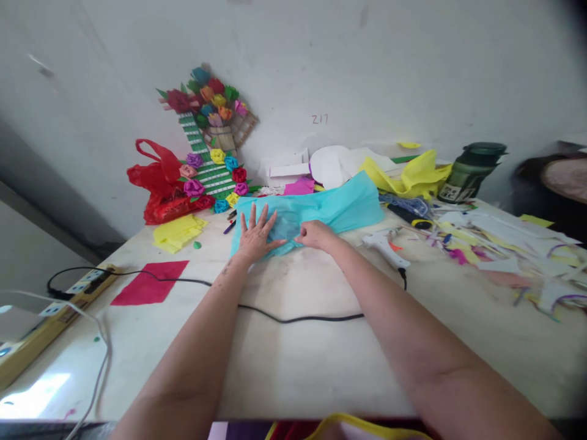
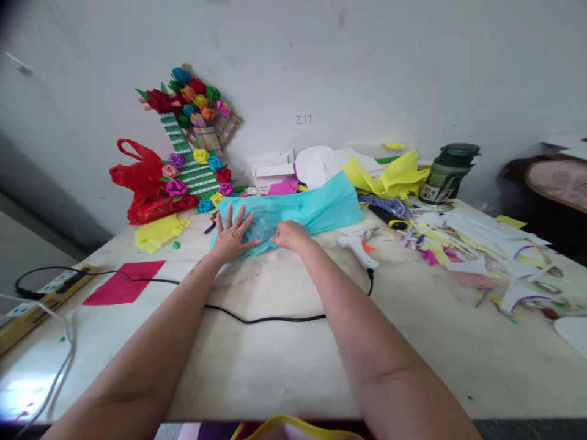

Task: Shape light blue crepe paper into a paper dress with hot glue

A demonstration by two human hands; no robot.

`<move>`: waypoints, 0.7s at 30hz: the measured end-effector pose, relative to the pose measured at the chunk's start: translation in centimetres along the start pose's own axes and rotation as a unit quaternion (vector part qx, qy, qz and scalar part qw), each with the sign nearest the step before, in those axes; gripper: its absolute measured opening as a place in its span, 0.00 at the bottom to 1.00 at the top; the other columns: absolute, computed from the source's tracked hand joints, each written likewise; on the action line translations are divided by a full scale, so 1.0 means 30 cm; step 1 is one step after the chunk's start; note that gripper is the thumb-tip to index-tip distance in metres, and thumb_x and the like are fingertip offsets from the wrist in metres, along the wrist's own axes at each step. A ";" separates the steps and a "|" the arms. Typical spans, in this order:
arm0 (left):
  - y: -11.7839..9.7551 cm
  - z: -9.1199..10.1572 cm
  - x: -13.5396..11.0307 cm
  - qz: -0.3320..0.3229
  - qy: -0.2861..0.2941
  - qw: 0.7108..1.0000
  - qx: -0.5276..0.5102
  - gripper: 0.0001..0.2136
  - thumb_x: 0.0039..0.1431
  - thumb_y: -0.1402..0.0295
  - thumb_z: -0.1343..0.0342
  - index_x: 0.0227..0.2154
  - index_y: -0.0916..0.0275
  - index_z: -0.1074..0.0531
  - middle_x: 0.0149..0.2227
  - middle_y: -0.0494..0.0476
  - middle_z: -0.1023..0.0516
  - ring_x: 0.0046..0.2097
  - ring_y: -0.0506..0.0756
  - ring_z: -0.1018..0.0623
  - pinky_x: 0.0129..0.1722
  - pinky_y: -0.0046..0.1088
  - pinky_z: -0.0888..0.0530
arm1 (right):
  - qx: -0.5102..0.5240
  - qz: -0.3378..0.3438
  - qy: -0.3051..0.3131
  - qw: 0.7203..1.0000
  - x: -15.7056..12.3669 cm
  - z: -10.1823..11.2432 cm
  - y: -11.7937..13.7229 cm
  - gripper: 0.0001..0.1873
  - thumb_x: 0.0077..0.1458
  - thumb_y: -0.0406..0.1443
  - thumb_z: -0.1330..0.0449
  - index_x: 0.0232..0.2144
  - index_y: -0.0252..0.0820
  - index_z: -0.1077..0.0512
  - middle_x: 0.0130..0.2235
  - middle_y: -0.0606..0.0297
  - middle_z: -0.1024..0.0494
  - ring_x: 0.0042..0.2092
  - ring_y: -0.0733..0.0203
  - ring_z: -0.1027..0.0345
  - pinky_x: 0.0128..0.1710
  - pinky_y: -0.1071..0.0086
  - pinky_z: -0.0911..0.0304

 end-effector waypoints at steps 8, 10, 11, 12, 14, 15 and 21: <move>0.002 -0.015 0.002 0.011 0.009 1.000 0.014 0.37 0.47 0.45 0.53 0.58 0.56 0.51 0.63 0.56 0.60 0.61 0.66 0.68 0.55 0.55 0.69 | -0.006 -0.003 0.020 1.000 -0.007 0.000 0.005 0.13 0.43 0.44 0.43 0.29 0.43 0.28 0.32 0.64 0.24 0.33 0.61 0.33 0.26 0.73 0.47; 0.000 -0.010 0.002 0.013 0.007 1.000 0.017 0.37 0.47 0.45 0.53 0.58 0.56 0.50 0.63 0.55 0.60 0.61 0.66 0.67 0.55 0.55 0.69 | -0.006 -0.001 0.023 1.000 -0.007 0.000 0.006 0.12 0.42 0.44 0.43 0.29 0.43 0.28 0.32 0.64 0.24 0.33 0.61 0.33 0.25 0.73 0.47; -0.001 -0.008 0.003 0.014 0.005 1.000 0.018 0.36 0.47 0.45 0.53 0.58 0.56 0.50 0.63 0.55 0.60 0.62 0.66 0.67 0.55 0.55 0.69 | -0.006 -0.001 0.024 1.000 -0.006 0.000 0.006 0.12 0.42 0.43 0.43 0.29 0.43 0.28 0.32 0.64 0.24 0.33 0.61 0.33 0.25 0.73 0.47; -0.002 -0.005 0.003 0.014 0.004 1.000 0.017 0.36 0.47 0.45 0.53 0.58 0.56 0.50 0.63 0.55 0.60 0.62 0.65 0.67 0.55 0.55 0.69 | -0.006 -0.001 0.026 1.000 -0.006 -0.001 0.006 0.12 0.42 0.43 0.43 0.29 0.43 0.28 0.32 0.64 0.24 0.33 0.61 0.33 0.25 0.73 0.47; -0.006 -0.001 0.003 0.012 0.002 1.000 0.014 0.36 0.47 0.45 0.53 0.58 0.55 0.50 0.63 0.54 0.60 0.62 0.65 0.67 0.55 0.55 0.69 | -0.007 -0.001 0.028 1.000 -0.005 -0.001 0.006 0.12 0.42 0.43 0.42 0.29 0.43 0.28 0.32 0.64 0.24 0.33 0.61 0.33 0.25 0.73 0.47; -0.008 0.001 0.003 0.011 0.001 1.000 0.012 0.36 0.47 0.45 0.53 0.58 0.55 0.50 0.63 0.54 0.60 0.62 0.65 0.67 0.55 0.55 0.69 | -0.008 0.000 0.029 1.000 -0.005 0.000 0.006 0.12 0.42 0.43 0.42 0.29 0.43 0.28 0.32 0.64 0.24 0.33 0.61 0.33 0.25 0.73 0.47; -0.017 0.007 0.000 0.008 -0.015 1.000 0.000 0.34 0.49 0.46 0.55 0.58 0.55 0.49 0.62 0.54 0.58 0.62 0.65 0.65 0.55 0.54 0.69 | -0.009 0.006 0.033 0.999 -0.011 0.005 0.012 0.12 0.43 0.42 0.42 0.29 0.43 0.28 0.32 0.64 0.24 0.34 0.61 0.33 0.27 0.73 0.45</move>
Point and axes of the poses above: each hand's wrist, its own x-axis towards the middle knuckle, its own z-axis out of the back of the hand, y = z × x, the point moved 6 cm from there along x, towards the middle knuckle
